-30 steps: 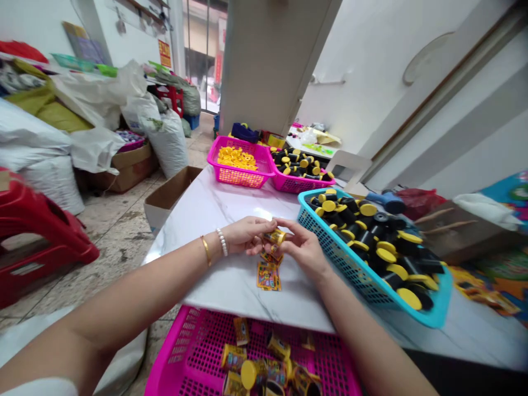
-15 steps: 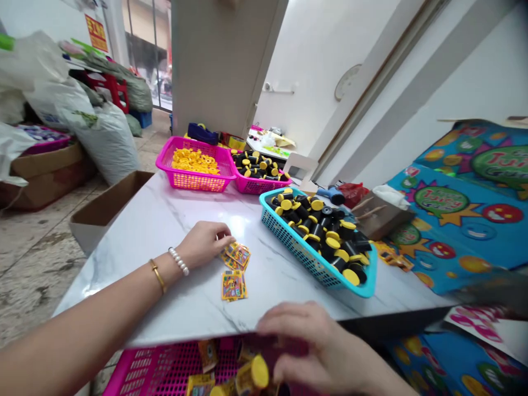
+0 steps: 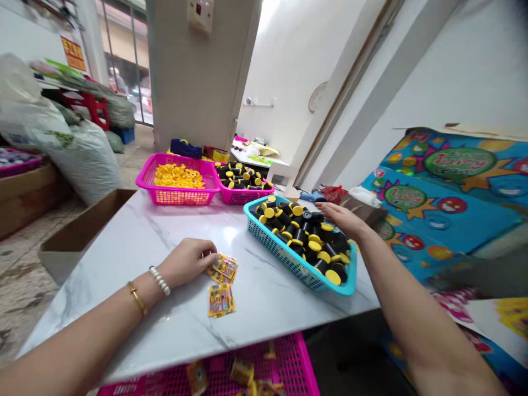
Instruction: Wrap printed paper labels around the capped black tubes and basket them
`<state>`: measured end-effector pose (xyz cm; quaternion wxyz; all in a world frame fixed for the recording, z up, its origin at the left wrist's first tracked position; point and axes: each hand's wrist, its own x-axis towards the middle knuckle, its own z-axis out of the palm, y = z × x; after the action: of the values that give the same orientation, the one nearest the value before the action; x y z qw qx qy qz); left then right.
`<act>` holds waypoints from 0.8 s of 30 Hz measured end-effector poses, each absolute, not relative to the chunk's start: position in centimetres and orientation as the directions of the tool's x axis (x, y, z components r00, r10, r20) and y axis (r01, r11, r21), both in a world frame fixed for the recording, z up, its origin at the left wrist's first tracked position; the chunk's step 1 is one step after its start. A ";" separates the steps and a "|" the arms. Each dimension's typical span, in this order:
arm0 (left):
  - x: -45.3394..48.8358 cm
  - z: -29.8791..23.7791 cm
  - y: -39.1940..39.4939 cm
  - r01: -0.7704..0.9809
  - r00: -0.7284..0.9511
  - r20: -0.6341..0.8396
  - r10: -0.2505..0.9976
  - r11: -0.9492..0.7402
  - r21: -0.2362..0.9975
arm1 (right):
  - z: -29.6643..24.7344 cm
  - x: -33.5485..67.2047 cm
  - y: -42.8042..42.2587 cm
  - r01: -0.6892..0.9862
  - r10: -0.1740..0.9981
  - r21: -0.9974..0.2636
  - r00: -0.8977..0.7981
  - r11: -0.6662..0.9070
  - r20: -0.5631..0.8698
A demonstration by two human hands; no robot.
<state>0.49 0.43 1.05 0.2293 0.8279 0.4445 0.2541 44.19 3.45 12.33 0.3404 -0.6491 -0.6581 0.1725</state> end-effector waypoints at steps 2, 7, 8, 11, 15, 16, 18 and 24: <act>0.5 1.0 0.4 0.621 0.492 0.205 0.846 -0.506 0.599 | 11.8 43.2 3.2 0.773 0.982 -0.621 -0.019 0.134 0.188; 0.6 0.8 0.5 0.623 0.517 0.213 0.829 -0.535 0.571 | 10.2 40.3 1.7 0.959 0.907 -0.220 -0.074 0.178 0.414; 0.6 0.8 0.4 0.623 0.519 0.221 0.826 -0.543 0.563 | 9.7 39.9 1.4 0.973 0.862 -0.152 -0.074 0.172 0.501; 0.5 0.8 0.4 0.625 0.517 0.243 0.821 -0.555 0.548 | 8.3 39.0 0.9 0.984 0.748 -0.016 -0.124 0.177 0.652; 0.5 0.8 0.6 0.619 0.514 0.254 0.820 -0.559 0.551 | 8.1 39.0 1.1 0.981 0.713 0.023 -0.155 0.191 0.684; 0.5 0.9 0.6 0.619 0.512 0.256 0.820 -0.559 0.551 | 8.3 39.1 1.2 0.978 0.716 0.008 -0.160 0.210 0.679; 0.4 1.0 0.6 0.623 0.506 0.265 0.821 -0.560 0.546 | 8.7 39.2 1.4 0.971 0.725 -0.045 -0.144 0.235 0.673; 0.4 1.0 0.7 0.637 0.497 0.264 0.827 -0.554 0.537 | 8.8 39.5 1.4 0.965 0.683 -0.225 0.075 0.134 0.726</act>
<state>0.43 0.65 0.99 0.1880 0.8445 0.4331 0.2528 39.45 1.42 8.77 0.3740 -0.6304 -0.6536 -0.1885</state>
